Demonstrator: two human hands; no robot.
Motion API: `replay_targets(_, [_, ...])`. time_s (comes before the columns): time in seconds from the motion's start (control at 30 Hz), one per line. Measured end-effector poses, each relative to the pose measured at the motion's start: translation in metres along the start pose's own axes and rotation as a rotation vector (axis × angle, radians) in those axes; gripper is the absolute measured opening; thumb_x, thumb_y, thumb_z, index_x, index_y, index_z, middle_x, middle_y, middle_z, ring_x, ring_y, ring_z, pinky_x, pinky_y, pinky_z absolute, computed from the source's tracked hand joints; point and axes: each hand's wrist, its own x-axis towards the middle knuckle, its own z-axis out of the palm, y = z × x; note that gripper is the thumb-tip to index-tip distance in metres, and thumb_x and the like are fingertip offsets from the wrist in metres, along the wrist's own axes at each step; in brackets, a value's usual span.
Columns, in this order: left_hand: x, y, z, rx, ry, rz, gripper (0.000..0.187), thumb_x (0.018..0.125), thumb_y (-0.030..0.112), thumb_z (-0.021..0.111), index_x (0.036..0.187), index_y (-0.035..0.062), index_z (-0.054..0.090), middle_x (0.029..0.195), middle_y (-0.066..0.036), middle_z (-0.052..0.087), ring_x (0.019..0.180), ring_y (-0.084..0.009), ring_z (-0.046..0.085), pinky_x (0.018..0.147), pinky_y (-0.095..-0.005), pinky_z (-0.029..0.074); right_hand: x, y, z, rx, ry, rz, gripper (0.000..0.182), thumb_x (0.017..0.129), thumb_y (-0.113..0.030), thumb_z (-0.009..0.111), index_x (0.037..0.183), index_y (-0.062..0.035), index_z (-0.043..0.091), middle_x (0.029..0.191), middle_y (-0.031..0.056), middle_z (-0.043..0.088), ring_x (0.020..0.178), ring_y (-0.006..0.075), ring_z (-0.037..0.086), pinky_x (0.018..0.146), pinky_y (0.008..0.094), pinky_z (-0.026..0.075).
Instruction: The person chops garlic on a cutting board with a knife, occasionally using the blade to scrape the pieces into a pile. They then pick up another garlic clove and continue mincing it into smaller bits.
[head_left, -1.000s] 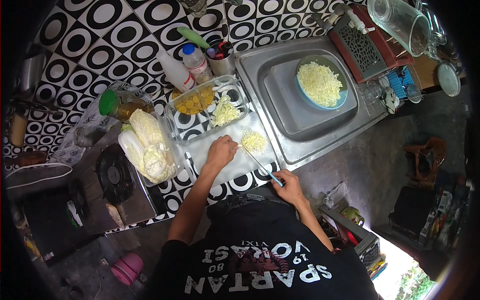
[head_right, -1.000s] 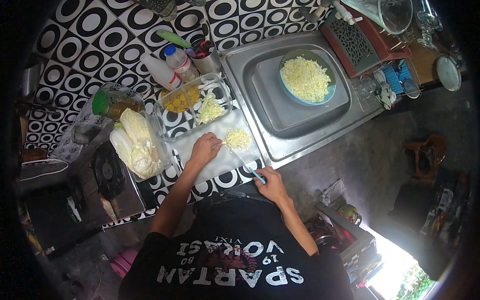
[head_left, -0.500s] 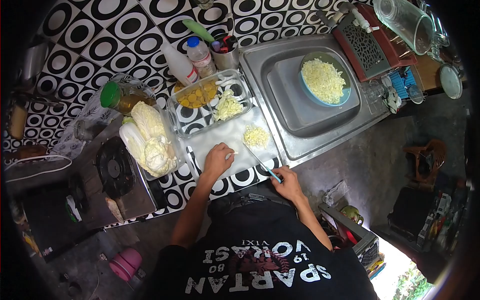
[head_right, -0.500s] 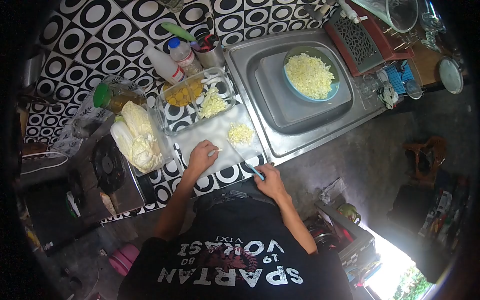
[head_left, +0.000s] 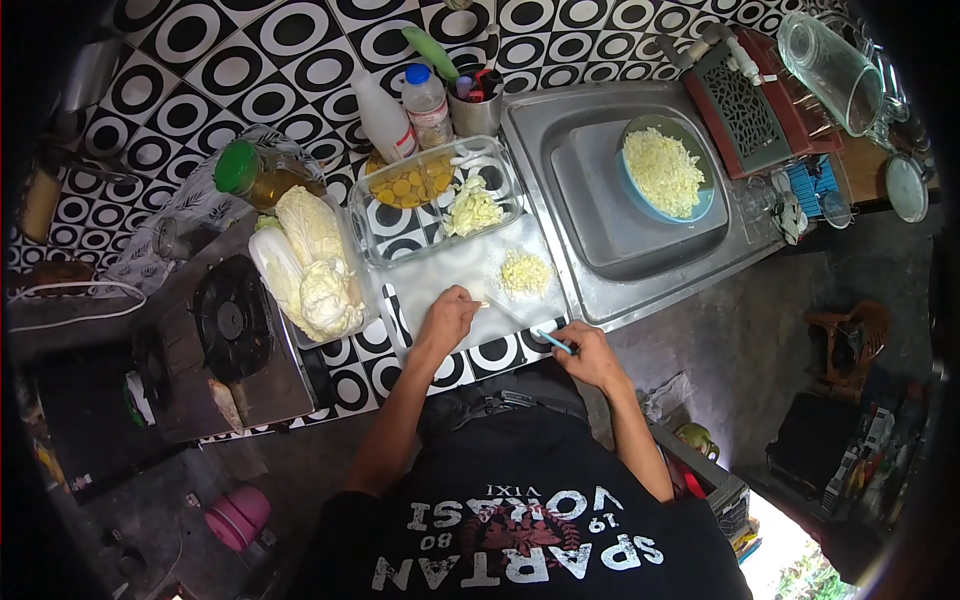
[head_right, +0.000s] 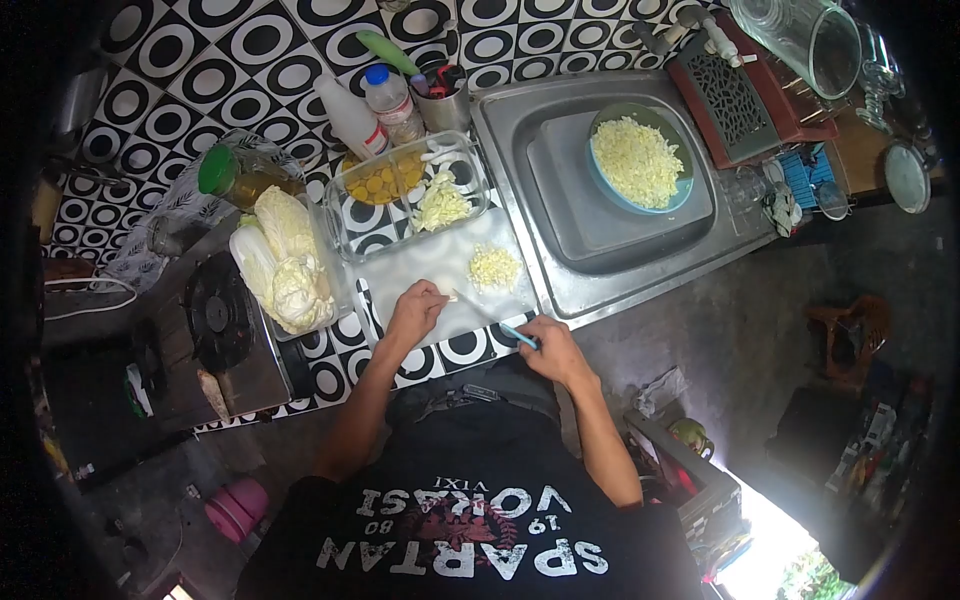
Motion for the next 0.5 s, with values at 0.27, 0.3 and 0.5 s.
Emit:
replay_targets(0.27, [0.0,-0.008,0.004,-0.045,-0.012,-0.068,0.007,0.077,0.001,0.062,0.082,0.0002,0.067,0.086,-0.012,0.058,0.072,-0.0274,0.06,0.066,-0.0345,0.048,0.011,-0.014,-0.017,-0.098,-0.138,-0.035,0.025,0.07,-0.004,0.061,0.094,-0.0012,0.067,0.09,0.0172,0.061,0.085,0.0334,0.059,0.078,0.0382,0.047])
replay_targets(0.3, [0.0,-0.008,0.003,-0.032,-0.016,-0.068,0.008,0.076,0.001,0.062,0.082,0.0,0.067,0.087,-0.011,0.059,0.072,-0.0275,0.06,0.066,-0.0346,0.048,0.012,-0.017,-0.02,-0.1,-0.147,-0.019,0.026,0.07,-0.004,0.061,0.095,-0.0018,0.067,0.091,0.0177,0.061,0.085,0.0345,0.058,0.079,0.0388,0.046])
replay_targets(0.5, [0.001,-0.007,0.004,-0.045,-0.009,-0.089,0.009,0.075,0.0,0.062,0.083,0.0004,0.067,0.088,-0.011,0.059,0.076,-0.027,0.06,0.069,-0.0333,0.048,0.022,-0.027,-0.028,-0.176,-0.217,0.006,0.027,0.071,-0.005,0.06,0.097,0.0,0.067,0.092,0.0196,0.061,0.09,0.0359,0.058,0.082,0.0392,0.046])
